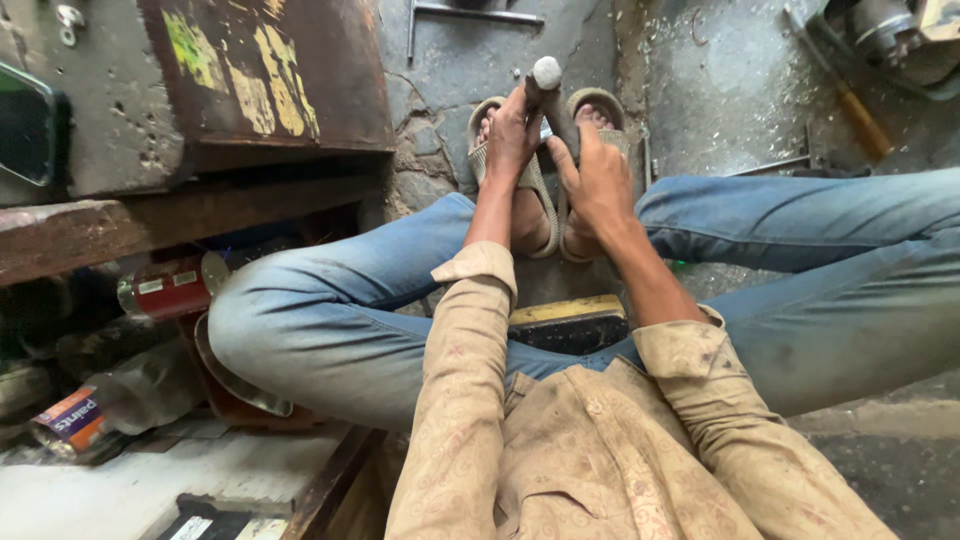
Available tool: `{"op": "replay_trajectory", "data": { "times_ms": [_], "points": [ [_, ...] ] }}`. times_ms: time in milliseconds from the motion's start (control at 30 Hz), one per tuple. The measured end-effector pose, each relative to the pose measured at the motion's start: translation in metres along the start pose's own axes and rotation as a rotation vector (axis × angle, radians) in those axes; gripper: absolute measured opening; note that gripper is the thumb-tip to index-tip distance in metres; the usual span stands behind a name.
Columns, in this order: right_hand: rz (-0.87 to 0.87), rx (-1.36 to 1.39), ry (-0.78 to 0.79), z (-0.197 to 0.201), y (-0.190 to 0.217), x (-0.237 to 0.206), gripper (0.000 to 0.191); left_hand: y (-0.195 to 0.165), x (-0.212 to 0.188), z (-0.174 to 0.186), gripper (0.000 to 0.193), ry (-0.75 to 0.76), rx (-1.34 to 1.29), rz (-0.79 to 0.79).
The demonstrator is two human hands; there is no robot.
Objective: The person sits on the floor and repeatedly strikes a small metal component with a hammer while holding it with a screwdriver. The person adjusts the component's position between strikes.
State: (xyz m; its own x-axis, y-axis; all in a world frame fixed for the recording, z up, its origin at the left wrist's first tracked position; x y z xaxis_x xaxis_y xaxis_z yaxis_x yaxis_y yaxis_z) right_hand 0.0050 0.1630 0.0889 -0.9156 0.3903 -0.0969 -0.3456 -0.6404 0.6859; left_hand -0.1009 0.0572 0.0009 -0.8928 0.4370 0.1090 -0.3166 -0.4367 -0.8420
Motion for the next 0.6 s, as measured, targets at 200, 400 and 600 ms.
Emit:
{"op": "replay_trajectory", "data": {
  "times_ms": [200, 400, 600],
  "points": [
    [0.061, 0.597, -0.251, 0.052, 0.014, -0.018, 0.047, -0.009, 0.005, 0.005, 0.025, 0.016, 0.136, 0.052],
    [-0.114, 0.125, -0.058, -0.007, -0.003, -0.014, 0.048, -0.004, -0.001, 0.01, 0.026, -0.002, 0.05, 0.03],
    [-0.052, 0.162, -0.082, -0.026, -0.028, -0.014, 0.058, 0.006, -0.002, 0.022, 0.031, -0.116, 0.128, 0.12]
  ]
}}
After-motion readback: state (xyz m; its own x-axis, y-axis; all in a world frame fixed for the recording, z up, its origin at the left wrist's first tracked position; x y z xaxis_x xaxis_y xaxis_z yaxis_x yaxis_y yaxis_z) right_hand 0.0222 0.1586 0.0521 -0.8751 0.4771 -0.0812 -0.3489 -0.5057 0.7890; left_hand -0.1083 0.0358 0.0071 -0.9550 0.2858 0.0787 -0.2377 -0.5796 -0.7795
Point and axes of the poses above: each hand's wrist, its own x-axis towards the middle knuckle, its own z-axis out of the back of the hand, y = z × x, the point moved 10 cm from there along x, towards the middle knuckle, and after that the axes turned 3 degrees about x, right-handed, at the moved point
